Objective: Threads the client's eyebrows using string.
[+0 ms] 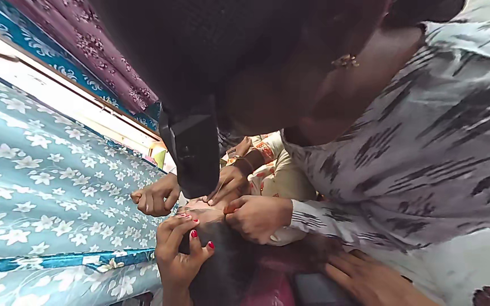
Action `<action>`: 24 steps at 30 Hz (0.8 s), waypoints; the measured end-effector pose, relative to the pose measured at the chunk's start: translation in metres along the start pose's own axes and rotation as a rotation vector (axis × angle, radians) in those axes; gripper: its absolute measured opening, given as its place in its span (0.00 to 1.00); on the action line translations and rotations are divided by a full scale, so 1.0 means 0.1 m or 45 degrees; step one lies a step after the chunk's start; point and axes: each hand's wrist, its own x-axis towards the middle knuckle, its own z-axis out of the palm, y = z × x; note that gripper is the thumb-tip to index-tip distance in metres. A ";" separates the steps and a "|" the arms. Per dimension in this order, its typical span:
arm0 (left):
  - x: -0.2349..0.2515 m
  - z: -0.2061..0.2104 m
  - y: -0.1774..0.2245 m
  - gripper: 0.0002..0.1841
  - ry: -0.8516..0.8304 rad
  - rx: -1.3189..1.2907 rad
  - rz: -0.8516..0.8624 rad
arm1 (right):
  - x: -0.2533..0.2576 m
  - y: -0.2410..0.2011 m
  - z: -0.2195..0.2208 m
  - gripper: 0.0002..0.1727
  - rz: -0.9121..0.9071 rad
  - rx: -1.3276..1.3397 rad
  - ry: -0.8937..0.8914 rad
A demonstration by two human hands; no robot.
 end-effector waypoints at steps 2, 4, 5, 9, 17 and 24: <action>0.00 0.00 -0.01 0.21 0.007 0.000 0.003 | 0.00 0.00 0.00 0.36 -0.003 -0.009 0.006; -0.01 0.00 -0.02 0.21 0.005 -0.002 0.001 | 0.00 0.00 0.01 0.35 -0.006 -0.010 0.015; -0.01 0.00 -0.02 0.21 0.004 -0.008 0.002 | 0.00 0.00 0.01 0.35 -0.005 -0.008 0.015; -0.01 -0.01 -0.01 0.20 -0.002 -0.014 0.008 | 0.00 -0.02 -0.01 0.37 0.015 -0.011 0.004; 0.00 0.01 0.01 0.21 -0.005 -0.002 0.003 | -0.01 -0.01 0.04 0.38 0.022 -0.020 0.020; 0.00 0.01 -0.01 0.21 -0.004 -0.016 0.003 | 0.00 0.00 0.05 0.41 0.020 -0.009 0.026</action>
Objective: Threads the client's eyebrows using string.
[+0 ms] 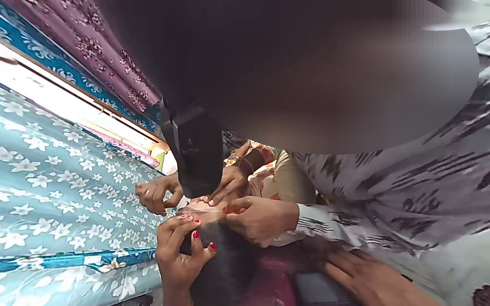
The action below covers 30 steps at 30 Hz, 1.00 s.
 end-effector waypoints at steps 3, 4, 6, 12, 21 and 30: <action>0.01 0.00 0.01 0.20 -0.001 0.013 -0.006 | 0.00 -0.01 -0.03 0.40 0.008 0.017 -0.019; 0.01 0.00 0.01 0.20 -0.003 0.015 -0.010 | 0.00 -0.01 -0.03 0.41 0.009 0.017 -0.024; 0.01 0.01 0.02 0.20 -0.002 0.012 -0.012 | 0.00 0.00 -0.03 0.41 0.011 0.017 -0.027; 0.01 0.01 0.02 0.21 -0.005 0.011 -0.002 | -0.01 0.01 -0.01 0.37 -0.016 -0.012 0.016; 0.01 0.00 0.01 0.21 0.001 0.026 0.002 | -0.01 0.00 -0.01 0.39 -0.001 0.012 -0.009; 0.00 0.00 0.00 0.20 -0.005 0.009 0.000 | 0.00 0.01 -0.01 0.38 -0.021 -0.033 -0.012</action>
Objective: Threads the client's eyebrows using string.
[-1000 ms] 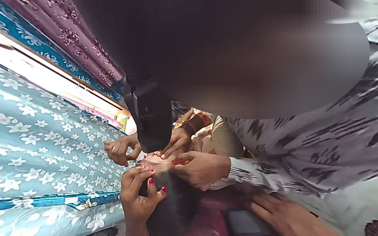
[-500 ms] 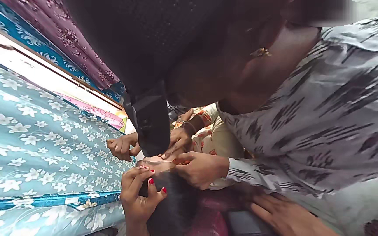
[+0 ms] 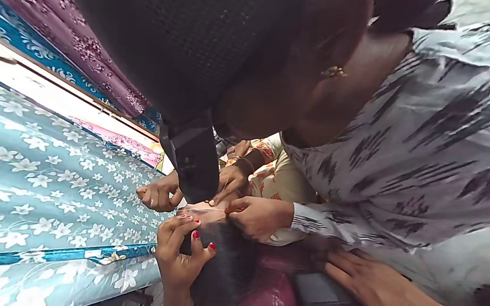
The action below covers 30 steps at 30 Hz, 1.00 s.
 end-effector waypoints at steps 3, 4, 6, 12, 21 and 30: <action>0.00 0.00 0.01 0.20 0.002 -0.001 0.005 | 0.00 0.00 0.01 0.37 0.003 0.000 0.011; 0.00 0.00 0.00 0.19 0.001 -0.005 0.007 | 0.00 0.00 0.01 0.37 0.003 0.002 0.012; 0.00 0.00 0.00 0.19 0.005 -0.005 0.010 | 0.00 0.00 0.02 0.37 -0.002 0.003 0.020; 0.00 0.00 0.01 0.20 0.009 0.007 0.008 | 0.00 0.00 0.03 0.37 0.002 0.004 0.018; 0.00 -0.02 -0.02 0.19 0.015 0.003 0.014 | 0.00 0.00 0.05 0.34 -0.008 -0.027 0.044; 0.01 -0.02 -0.02 0.20 0.015 0.015 0.018 | 0.00 0.00 0.05 0.36 -0.005 -0.051 0.053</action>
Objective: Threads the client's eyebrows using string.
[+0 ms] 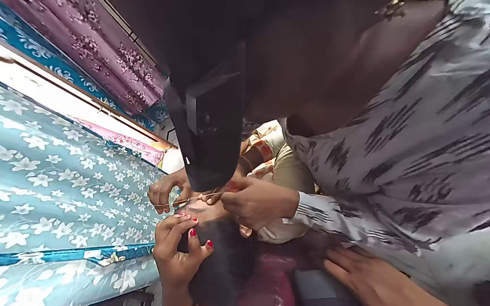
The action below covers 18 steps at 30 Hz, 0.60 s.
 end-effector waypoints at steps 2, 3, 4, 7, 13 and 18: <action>0.00 0.01 0.01 0.19 0.002 -0.012 0.000 | 0.00 0.00 -0.02 0.36 0.007 0.021 -0.019; 0.00 0.01 0.01 0.19 0.001 -0.018 -0.002 | 0.00 0.00 -0.02 0.37 0.008 0.025 -0.024; 0.00 0.00 0.01 0.19 0.000 -0.025 -0.002 | 0.00 0.00 -0.02 0.38 0.008 0.022 -0.022; -0.01 0.01 0.01 0.19 -0.002 -0.032 -0.004 | 0.01 0.00 -0.01 0.38 -0.003 0.013 -0.011; -0.01 0.01 0.01 0.19 -0.001 -0.015 -0.012 | 0.01 0.01 -0.02 0.39 0.001 0.042 -0.032; -0.01 0.01 0.01 0.20 -0.005 0.001 -0.018 | 0.00 0.02 -0.01 0.38 -0.007 0.028 -0.012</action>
